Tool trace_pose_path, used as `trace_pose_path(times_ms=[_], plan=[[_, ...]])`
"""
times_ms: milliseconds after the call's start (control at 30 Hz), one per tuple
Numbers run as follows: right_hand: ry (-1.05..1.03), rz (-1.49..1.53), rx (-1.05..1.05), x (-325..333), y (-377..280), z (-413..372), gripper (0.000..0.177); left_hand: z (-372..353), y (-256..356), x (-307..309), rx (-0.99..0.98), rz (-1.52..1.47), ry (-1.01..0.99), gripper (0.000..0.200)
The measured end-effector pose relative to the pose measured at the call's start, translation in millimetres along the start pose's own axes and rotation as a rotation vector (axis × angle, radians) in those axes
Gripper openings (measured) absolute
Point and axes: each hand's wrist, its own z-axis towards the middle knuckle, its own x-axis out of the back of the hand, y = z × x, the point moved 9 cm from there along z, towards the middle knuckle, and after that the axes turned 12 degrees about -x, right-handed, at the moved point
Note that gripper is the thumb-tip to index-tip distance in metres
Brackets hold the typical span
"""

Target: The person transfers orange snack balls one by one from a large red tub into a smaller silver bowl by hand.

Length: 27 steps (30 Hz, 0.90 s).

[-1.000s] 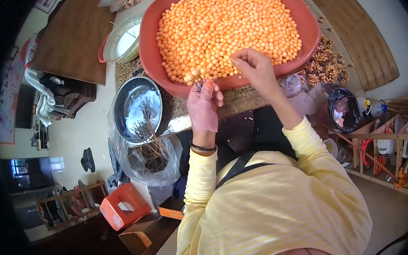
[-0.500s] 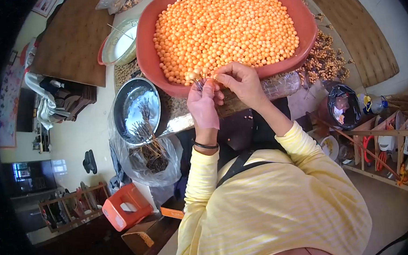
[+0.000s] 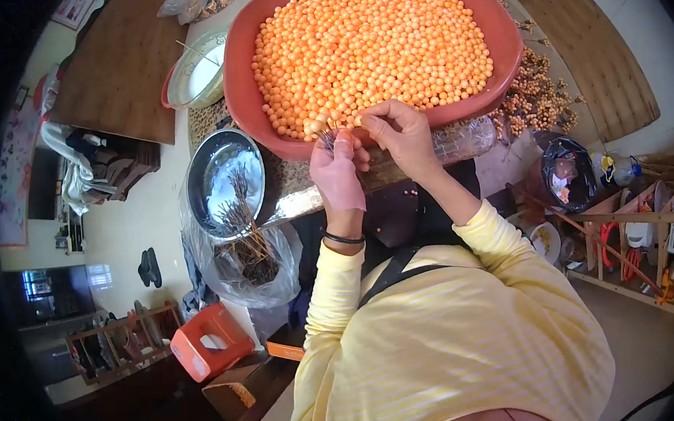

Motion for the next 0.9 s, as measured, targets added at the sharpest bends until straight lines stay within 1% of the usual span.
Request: trace_pose_path(times_ms=[167, 300, 467, 667, 800, 900], plan=[[0.007, 0.043, 0.0, -2.2, 3.0, -2.1, 0.004, 1.3, 0.9, 0.1, -0.015, 0.044, 0.016, 0.009], [0.025, -0.015, 0.094, -2.0, 2.4, -0.2, 0.005, 0.4, 1.7, 0.6, -0.025, 0.084, 0.033, 0.01], [0.075, -0.035, 0.149, -1.7, -1.0, -2.6, 0.006, -1.1, 5.9, -1.0, -0.026, 0.077, 0.058, 0.01], [0.041, -0.028, 0.137, -3.3, 0.9, -1.7, 0.006, -1.0, 6.7, -1.4, -0.031, 0.113, 0.066, 0.011], [0.0, 0.039, 0.067, -3.9, 3.2, -0.8, 0.007, -1.0, 7.3, -1.0, -0.052, 0.128, 0.08, 0.011], [-0.004, 0.015, 0.088, -4.7, 2.1, -1.1, 0.007, -0.8, 8.7, -1.0, -0.061, 0.128, 0.083, 0.011]])
